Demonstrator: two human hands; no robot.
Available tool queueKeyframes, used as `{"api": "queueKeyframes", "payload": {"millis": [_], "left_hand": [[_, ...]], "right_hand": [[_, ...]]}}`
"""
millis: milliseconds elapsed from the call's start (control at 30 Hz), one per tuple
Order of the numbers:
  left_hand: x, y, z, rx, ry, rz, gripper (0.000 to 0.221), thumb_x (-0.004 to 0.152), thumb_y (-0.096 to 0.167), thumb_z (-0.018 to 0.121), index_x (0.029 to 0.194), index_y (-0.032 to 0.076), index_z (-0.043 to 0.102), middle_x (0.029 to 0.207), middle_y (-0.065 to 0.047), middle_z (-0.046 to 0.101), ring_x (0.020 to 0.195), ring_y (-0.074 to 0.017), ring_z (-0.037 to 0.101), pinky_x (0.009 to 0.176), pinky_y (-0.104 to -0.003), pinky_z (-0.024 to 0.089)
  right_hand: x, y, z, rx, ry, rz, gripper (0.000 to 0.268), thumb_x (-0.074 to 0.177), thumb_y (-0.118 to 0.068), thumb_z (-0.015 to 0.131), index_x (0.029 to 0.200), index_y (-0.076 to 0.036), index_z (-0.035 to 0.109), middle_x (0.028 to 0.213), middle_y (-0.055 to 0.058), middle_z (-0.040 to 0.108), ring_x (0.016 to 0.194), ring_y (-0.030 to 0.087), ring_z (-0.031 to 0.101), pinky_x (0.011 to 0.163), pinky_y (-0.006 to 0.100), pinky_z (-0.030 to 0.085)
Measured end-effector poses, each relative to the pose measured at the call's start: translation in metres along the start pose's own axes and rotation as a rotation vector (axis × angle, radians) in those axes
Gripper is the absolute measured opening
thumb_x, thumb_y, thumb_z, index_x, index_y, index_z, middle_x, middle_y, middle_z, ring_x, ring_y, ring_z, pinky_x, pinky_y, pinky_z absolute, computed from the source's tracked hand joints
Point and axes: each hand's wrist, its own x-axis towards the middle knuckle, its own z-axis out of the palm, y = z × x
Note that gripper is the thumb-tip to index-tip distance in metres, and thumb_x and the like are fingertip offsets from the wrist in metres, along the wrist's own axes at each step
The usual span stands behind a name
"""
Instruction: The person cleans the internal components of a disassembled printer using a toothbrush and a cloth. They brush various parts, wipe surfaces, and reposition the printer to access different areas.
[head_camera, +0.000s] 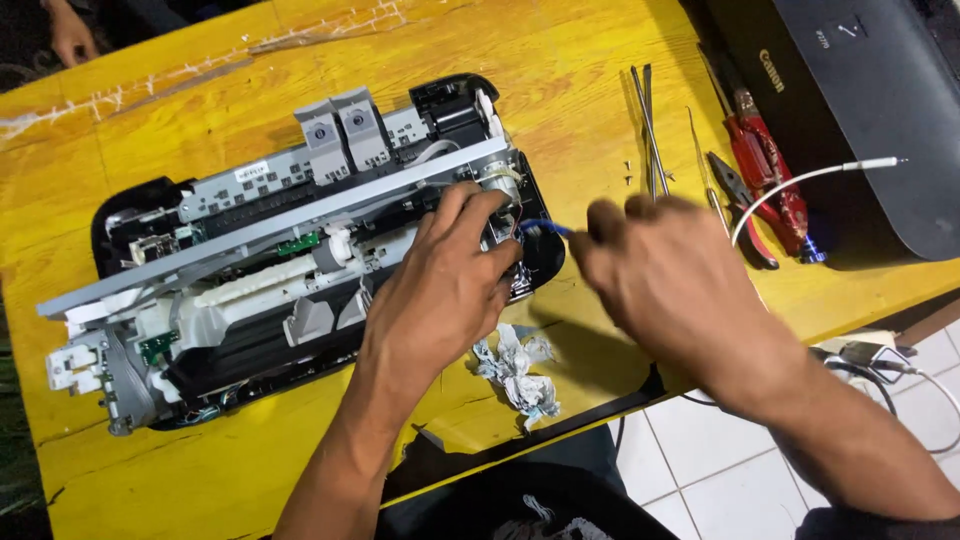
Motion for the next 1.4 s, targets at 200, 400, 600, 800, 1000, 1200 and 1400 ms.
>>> {"api": "queueKeyframes", "payload": {"millis": [200, 400, 600, 800, 1000, 1200, 1400], "left_hand": [[0.000, -0.004, 0.003, -0.062, -0.010, -0.001, 0.032, 0.077, 0.008, 0.082, 0.107, -0.002, 0.076, 0.140, -0.026, 0.051, 0.136, -0.0413, 0.040, 0.100, -0.055, 0.055], [0.000, -0.003, 0.001, -0.037, 0.001, 0.010, 0.033, 0.074, 0.009, 0.085, 0.106, 0.000, 0.078, 0.136, -0.024, 0.054, 0.132, -0.0372, 0.042, 0.097, -0.053, 0.056], [0.001, 0.000, -0.003, -0.018, -0.023, -0.019, 0.022, 0.078, 0.008, 0.079, 0.099, 0.001, 0.077, 0.134, -0.022, 0.051, 0.134, -0.0368, 0.040, 0.089, -0.053, 0.056], [-0.001, 0.003, -0.003, 0.018, -0.004, -0.014, 0.022, 0.079, 0.005, 0.078, 0.100, -0.001, 0.078, 0.135, -0.022, 0.053, 0.133, -0.0380, 0.041, 0.090, -0.057, 0.056], [-0.003, 0.000, 0.005, -0.014, -0.031, -0.055, 0.038, 0.075, 0.015, 0.085, 0.111, 0.007, 0.079, 0.139, -0.020, 0.051, 0.131, -0.0336, 0.042, 0.106, -0.054, 0.050], [-0.002, 0.003, 0.004, 0.067, -0.040, -0.041, 0.035, 0.072, 0.016, 0.086, 0.106, 0.008, 0.080, 0.136, -0.020, 0.054, 0.130, -0.0342, 0.043, 0.097, -0.052, 0.055], [-0.002, 0.011, -0.004, 0.030, -0.002, -0.041, 0.019, 0.077, 0.005, 0.081, 0.095, 0.009, 0.083, 0.140, -0.023, 0.052, 0.135, -0.0397, 0.042, 0.099, -0.068, 0.050]], "right_hand": [[-0.054, 0.022, -0.045, 0.160, 0.024, 0.011, 0.034, 0.080, -0.018, 0.068, 0.107, -0.038, 0.076, 0.100, -0.012, 0.077, 0.080, 0.025, 0.072, 0.066, 0.044, 0.060], [-0.049, 0.000, -0.011, 0.146, 0.158, 0.050, 0.032, 0.091, -0.010, 0.068, 0.121, -0.019, 0.073, 0.088, 0.002, 0.068, 0.071, 0.022, 0.065, 0.056, 0.039, 0.055], [-0.117, -0.029, 0.011, 0.271, 0.151, 0.258, 0.054, 0.084, 0.008, 0.059, 0.114, -0.035, 0.073, 0.092, -0.005, 0.067, 0.074, 0.027, 0.065, 0.062, 0.042, 0.052], [-0.097, -0.058, 0.050, 0.303, 0.343, 0.327, 0.053, 0.086, 0.014, 0.069, 0.123, -0.024, 0.075, 0.107, 0.003, 0.075, 0.075, 0.016, 0.067, 0.041, 0.025, 0.045], [-0.107, -0.053, 0.051, 0.622, 0.256, 0.399, 0.046, 0.083, 0.006, 0.067, 0.118, -0.021, 0.079, 0.101, -0.001, 0.072, 0.072, 0.017, 0.069, 0.049, 0.033, 0.052], [-0.108, -0.049, 0.054, 0.927, 0.248, 0.356, 0.030, 0.085, 0.001, 0.074, 0.112, -0.010, 0.079, 0.095, 0.004, 0.074, 0.079, 0.017, 0.071, 0.072, 0.029, 0.061], [-0.125, -0.050, 0.106, 0.770, 0.443, 0.472, 0.027, 0.090, 0.007, 0.076, 0.115, -0.005, 0.076, 0.107, 0.016, 0.075, 0.092, 0.025, 0.074, 0.069, 0.032, 0.063]]}}
